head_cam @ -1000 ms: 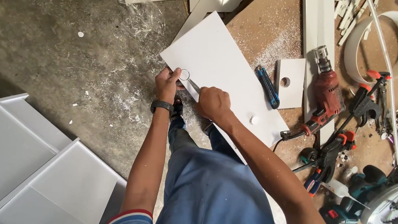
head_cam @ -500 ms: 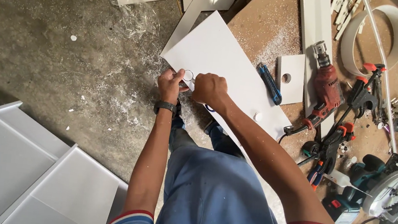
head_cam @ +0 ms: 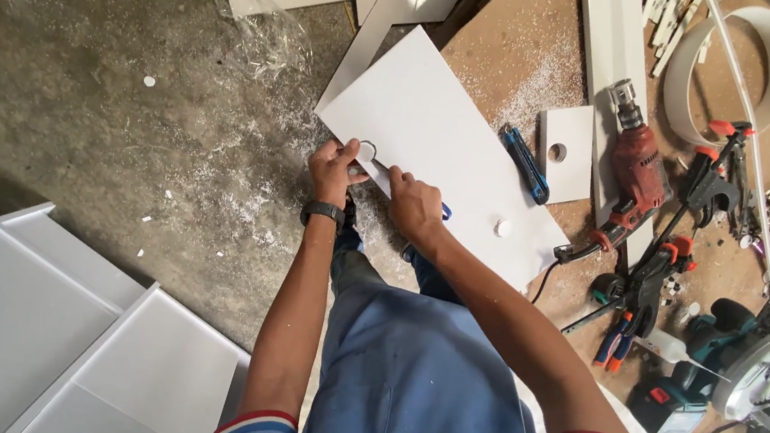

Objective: Modifying a white wooden panel by drilling holes and using various hand tools.

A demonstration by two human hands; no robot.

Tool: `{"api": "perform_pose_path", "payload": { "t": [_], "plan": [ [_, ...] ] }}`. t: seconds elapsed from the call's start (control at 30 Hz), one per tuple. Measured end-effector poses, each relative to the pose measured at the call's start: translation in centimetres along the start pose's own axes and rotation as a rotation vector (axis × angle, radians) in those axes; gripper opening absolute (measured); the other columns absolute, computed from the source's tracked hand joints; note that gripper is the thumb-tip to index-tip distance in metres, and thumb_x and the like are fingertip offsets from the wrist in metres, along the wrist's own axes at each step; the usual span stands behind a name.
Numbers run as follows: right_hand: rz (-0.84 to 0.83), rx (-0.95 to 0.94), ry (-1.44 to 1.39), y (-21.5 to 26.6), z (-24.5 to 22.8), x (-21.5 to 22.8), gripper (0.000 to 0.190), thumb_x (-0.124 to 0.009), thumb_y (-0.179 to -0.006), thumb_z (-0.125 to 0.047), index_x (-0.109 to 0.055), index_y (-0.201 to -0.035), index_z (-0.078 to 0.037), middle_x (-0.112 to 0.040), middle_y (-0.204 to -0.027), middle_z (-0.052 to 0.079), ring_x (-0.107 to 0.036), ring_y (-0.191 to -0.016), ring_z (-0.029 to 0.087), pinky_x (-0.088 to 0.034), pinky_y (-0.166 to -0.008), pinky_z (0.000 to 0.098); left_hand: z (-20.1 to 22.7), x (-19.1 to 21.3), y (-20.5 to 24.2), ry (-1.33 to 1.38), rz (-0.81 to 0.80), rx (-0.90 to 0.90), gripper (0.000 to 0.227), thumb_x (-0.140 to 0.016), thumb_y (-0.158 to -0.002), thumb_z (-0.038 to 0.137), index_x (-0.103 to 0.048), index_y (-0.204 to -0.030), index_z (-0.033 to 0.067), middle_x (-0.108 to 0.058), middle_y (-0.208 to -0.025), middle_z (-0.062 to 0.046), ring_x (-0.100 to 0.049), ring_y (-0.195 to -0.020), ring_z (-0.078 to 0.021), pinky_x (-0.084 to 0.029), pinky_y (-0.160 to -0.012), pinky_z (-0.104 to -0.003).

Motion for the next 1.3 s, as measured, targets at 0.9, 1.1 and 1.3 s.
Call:
{"api": "perform_pose_path", "payload": {
  "t": [0.9,1.1,1.3],
  "plan": [
    [0.185,0.031,-0.239,0.5,-0.1,2.0,0.037,-0.062,-0.086,-0.006,-0.055,-0.122,-0.005,-0.072,-0.104,0.017,-0.073,-0.09,0.036,-0.058,-0.076,0.0468,8.4,-5.7,3.2,-1.183,-0.386,-0.772,0.031,-0.082,-0.083,0.012,-0.059,-0.103,0.0064,-0.055,-0.105,-0.01,-0.058,-0.101,-0.0319,-0.049,-0.084,-0.044],
    [0.13,-0.026,-0.323,0.7,0.4,2.6,0.049,-0.071,-0.078,-0.008,-0.054,-0.125,-0.006,-0.072,-0.104,0.017,-0.072,-0.095,0.037,-0.058,-0.078,0.0471,7.2,-5.0,3.2,-1.2,-0.399,-0.865,0.029,-0.081,-0.086,0.014,-0.059,-0.104,0.0073,-0.056,-0.105,-0.008,-0.059,-0.101,-0.0298,-0.051,-0.083,-0.043],
    [0.11,-0.044,-0.342,1.1,0.3,3.0,0.052,-0.073,-0.078,-0.006,-0.054,-0.126,-0.006,-0.072,-0.107,0.016,-0.073,-0.093,0.035,-0.06,-0.079,0.0454,7.0,-4.8,3.5,-1.226,-0.387,-0.954,0.027,-0.08,-0.088,0.018,-0.06,-0.104,0.0097,-0.058,-0.105,-0.006,-0.061,-0.098,-0.0272,-0.054,-0.081,-0.041]
  ]
}}
Point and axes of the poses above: each hand's wrist, its own y-axis away from the middle knuckle, its own x-axis out of the back of the hand, z = x × y, the point moved 9 cm from there along -y, towards the middle knuckle
